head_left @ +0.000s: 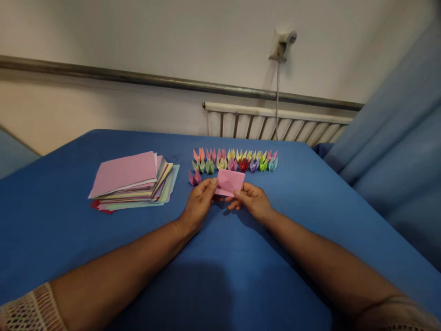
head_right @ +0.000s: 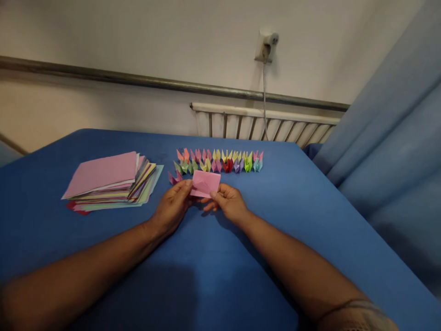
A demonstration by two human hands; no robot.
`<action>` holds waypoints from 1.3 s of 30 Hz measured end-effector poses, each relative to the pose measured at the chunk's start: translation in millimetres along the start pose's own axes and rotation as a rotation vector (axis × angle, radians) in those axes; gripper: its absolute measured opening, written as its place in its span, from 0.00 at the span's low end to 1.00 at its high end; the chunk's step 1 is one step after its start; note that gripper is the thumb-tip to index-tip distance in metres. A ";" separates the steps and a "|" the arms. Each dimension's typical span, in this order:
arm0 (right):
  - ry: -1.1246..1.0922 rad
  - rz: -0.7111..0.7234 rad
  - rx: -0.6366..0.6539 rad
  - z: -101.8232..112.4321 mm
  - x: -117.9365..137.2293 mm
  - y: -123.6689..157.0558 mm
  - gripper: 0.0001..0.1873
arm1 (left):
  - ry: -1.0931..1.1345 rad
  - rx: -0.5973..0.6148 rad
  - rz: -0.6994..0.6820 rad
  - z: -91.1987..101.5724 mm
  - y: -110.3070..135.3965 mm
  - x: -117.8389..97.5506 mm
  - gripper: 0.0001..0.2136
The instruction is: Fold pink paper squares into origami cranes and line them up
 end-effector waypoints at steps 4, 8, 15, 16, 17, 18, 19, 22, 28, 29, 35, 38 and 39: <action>-0.024 0.019 -0.026 -1.3 -1.0 -0.6 0.19 | -0.020 0.029 0.017 -7.5 6.3 -0.2 0.16; -0.023 -0.036 0.126 -8.6 -5.5 2.5 0.20 | -0.032 -0.028 0.013 -5.0 7.0 -2.4 0.13; 0.075 0.010 0.082 5.3 7.0 0.2 0.19 | -0.170 0.012 -0.010 -0.6 0.5 -3.2 0.09; 0.079 0.043 0.032 7.6 8.9 -0.5 0.18 | -0.227 0.050 -0.006 -2.0 0.4 -1.7 0.08; 0.080 0.070 -0.012 9.0 9.6 -1.0 0.18 | -0.279 0.092 -0.004 -3.8 0.6 0.1 0.07; 0.080 0.081 -0.046 9.6 9.0 -1.3 0.17 | -0.313 0.131 -0.004 -5.6 1.1 1.9 0.06; 0.078 0.075 -0.073 9.7 7.1 -1.6 0.18 | -0.322 0.157 -0.007 -7.0 1.7 3.4 0.06; 0.064 0.020 -0.127 10.1 0.0 -2.6 0.19 | -0.254 0.138 -0.026 -7.3 2.9 4.9 0.12; 0.007 0.037 -0.260 16.7 0.6 -4.8 0.18 | -0.330 0.120 -0.156 -8.2 8.9 -3.1 0.25; 0.000 0.044 -0.272 17.2 1.4 -4.9 0.17 | -0.362 0.124 -0.187 -8.9 10.8 -4.8 0.24; 0.014 0.098 -0.293 17.8 6.7 -5.2 0.16 | -0.503 0.062 -0.336 -7.9 17.5 -13.3 0.15; 0.039 0.102 -0.290 17.5 8.8 -5.2 0.16 | -0.590 0.127 -0.323 -10.6 16.7 -13.3 0.12; 0.041 0.100 -0.283 17.1 9.2 -5.1 0.16 | -0.592 0.142 -0.307 -11.1 16.2 -13.0 0.12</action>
Point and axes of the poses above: each hand's wrist, its own y-axis away from the middle knuckle, its own z-axis out of the back of the hand, x = y × z, the point moved 4 cm from there along -y, towards the middle knuckle, and after that the axes turned 7 degrees about z, right-handed, at the moved point
